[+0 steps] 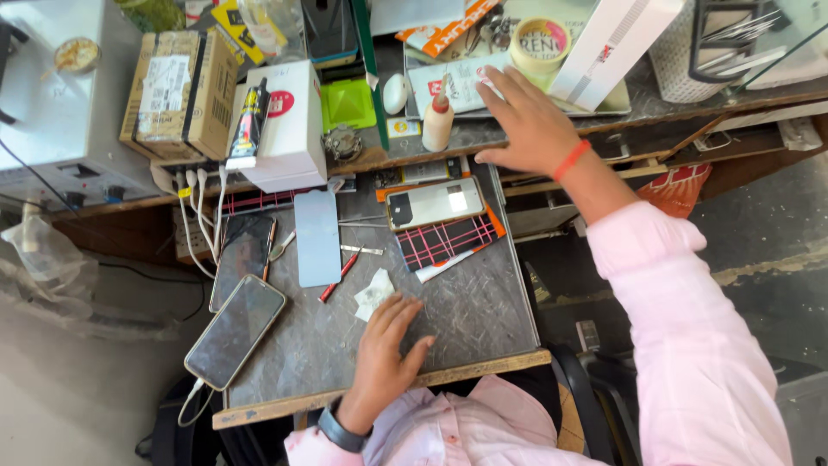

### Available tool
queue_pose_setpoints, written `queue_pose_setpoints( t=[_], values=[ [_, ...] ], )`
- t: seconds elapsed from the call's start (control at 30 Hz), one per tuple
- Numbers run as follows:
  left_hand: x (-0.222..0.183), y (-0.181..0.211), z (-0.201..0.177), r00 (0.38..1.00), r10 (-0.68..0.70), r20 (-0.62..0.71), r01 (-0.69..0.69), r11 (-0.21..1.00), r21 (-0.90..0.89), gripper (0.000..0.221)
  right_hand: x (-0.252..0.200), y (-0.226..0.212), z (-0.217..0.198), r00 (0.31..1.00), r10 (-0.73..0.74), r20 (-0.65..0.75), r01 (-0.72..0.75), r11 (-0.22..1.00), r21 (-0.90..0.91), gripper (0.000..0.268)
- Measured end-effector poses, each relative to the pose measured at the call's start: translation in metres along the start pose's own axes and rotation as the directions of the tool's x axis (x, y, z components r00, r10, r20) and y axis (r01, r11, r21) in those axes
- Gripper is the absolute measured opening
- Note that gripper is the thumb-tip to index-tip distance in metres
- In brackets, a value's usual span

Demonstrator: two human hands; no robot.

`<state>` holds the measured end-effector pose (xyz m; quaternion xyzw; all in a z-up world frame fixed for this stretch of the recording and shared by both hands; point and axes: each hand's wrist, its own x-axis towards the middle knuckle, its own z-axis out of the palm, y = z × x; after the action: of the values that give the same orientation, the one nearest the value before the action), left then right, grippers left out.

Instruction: The person removes a rubber band from a smartphone, cleans the screen with a cloth, and uses a prying tool to open the device's back cover. They proceed to inspect the internal components, including the battery and circuit board, using tweezers.

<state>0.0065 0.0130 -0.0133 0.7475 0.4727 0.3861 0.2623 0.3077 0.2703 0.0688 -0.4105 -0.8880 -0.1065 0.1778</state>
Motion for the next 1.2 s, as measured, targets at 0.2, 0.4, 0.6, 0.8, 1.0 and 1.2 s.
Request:
queue_pose_setpoints(
  t=[0.2,0.4,0.6,0.8,1.0,1.2],
  values=[
    [-0.014,-0.013,0.004,0.996,-0.047,-0.078,0.048,0.999,0.002,0.037,0.028,0.016,0.016,0.959,0.107,0.261,-0.096,0.994,-0.052,0.105],
    [-0.012,-0.011,0.004,0.996,-0.069,-0.052,0.067,0.996,-0.052,0.030,0.011,0.025,0.018,0.861,0.320,0.395,-0.290,0.947,-0.136,0.069],
    [-0.013,-0.006,0.002,0.997,-0.063,-0.042,0.062,0.998,-0.029,0.027,0.058,0.070,0.058,0.957,-0.199,0.209,0.218,0.973,-0.073,0.108],
    [-0.020,-0.008,-0.004,0.985,-0.155,-0.079,0.150,0.986,-0.070,0.026,0.081,0.058,0.038,0.865,0.150,0.479,-0.146,0.988,-0.046,0.106],
    [-0.015,-0.009,-0.004,0.987,-0.155,-0.040,0.150,0.983,-0.103,0.026,0.073,0.051,0.025,0.814,0.363,0.452,-0.411,0.912,0.007,0.092],
    [-0.015,-0.013,-0.006,0.981,-0.187,-0.046,0.178,0.973,-0.146,0.024,0.006,0.040,-0.003,0.822,0.548,0.158,-0.564,0.821,0.086,0.085]
  ],
)
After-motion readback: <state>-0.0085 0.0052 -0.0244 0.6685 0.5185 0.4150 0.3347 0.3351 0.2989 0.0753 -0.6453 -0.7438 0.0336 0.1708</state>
